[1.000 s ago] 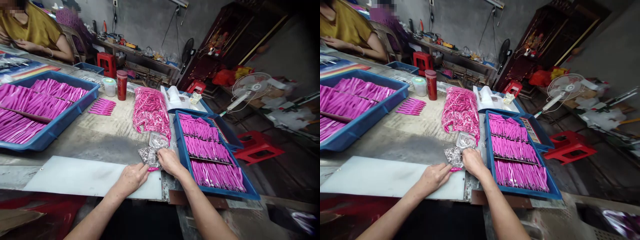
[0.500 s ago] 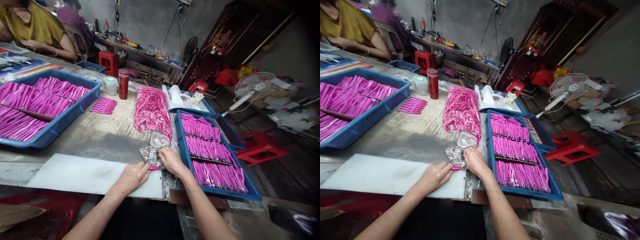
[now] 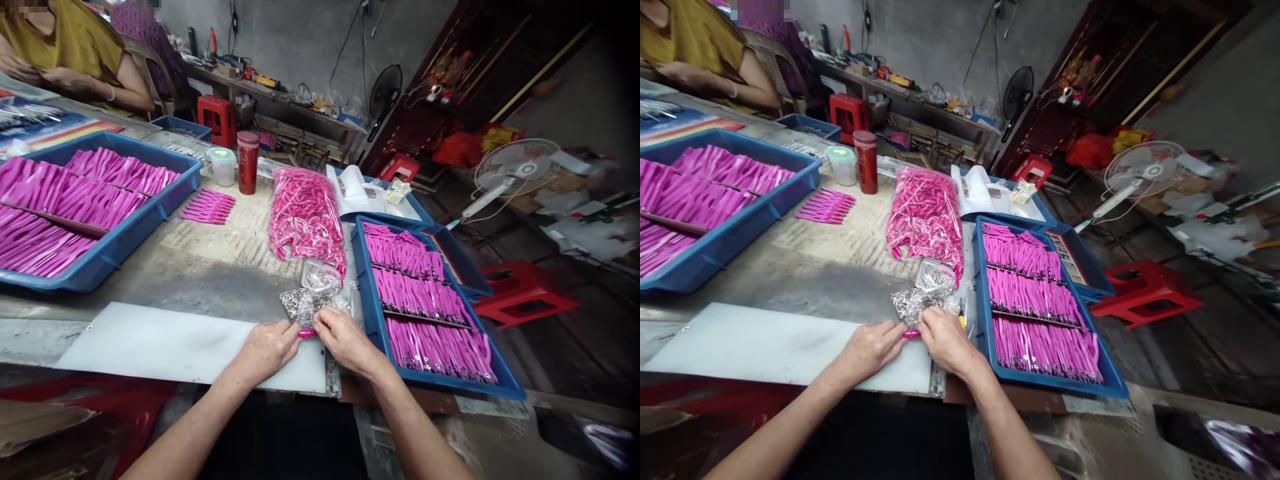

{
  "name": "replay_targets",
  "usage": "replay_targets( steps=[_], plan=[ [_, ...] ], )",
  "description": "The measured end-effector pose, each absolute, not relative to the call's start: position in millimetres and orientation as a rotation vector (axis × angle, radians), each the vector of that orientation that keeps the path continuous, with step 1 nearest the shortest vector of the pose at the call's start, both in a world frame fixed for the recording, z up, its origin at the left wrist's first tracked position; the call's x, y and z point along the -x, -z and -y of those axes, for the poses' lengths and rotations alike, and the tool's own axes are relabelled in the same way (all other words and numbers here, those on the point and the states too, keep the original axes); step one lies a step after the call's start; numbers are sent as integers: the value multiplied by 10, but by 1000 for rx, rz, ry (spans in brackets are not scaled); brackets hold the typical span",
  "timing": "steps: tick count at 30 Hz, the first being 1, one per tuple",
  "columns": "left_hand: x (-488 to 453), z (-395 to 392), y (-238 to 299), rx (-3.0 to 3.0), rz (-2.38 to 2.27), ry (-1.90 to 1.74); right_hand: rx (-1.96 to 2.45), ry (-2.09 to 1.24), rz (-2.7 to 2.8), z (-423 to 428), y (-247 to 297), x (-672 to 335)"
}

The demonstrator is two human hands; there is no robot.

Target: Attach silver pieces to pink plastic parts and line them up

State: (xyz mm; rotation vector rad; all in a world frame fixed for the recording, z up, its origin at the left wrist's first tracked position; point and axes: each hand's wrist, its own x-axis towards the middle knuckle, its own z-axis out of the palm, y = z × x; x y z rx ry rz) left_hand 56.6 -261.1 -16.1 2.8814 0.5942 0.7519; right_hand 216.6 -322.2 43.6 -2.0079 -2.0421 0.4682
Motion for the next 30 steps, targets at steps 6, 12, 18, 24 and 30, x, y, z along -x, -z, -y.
replay_targets(
  steps=[6, 12, 18, 24, 30],
  plan=[
    [-577, 2619, 132, -2937, -602, -691, 2050, -460, 2101, 3243, -398, -2093],
    [-584, 2633, 132, -2957, -611, -681, 2097, -408, 2169, 3229, -351, -2068],
    [-596, 2638, 139, -2971, -603, -694, 2170, -308, 2198, 3235, -330, -2035],
    [-598, 2640, 123, -2988, -594, -638, 2206, -245, 2198, 3235, -279, -2001],
    [-605, 2649, 119, -3013, -606, -631, 2259, -227, 2133, 3243, -249, -1971]
  ],
)
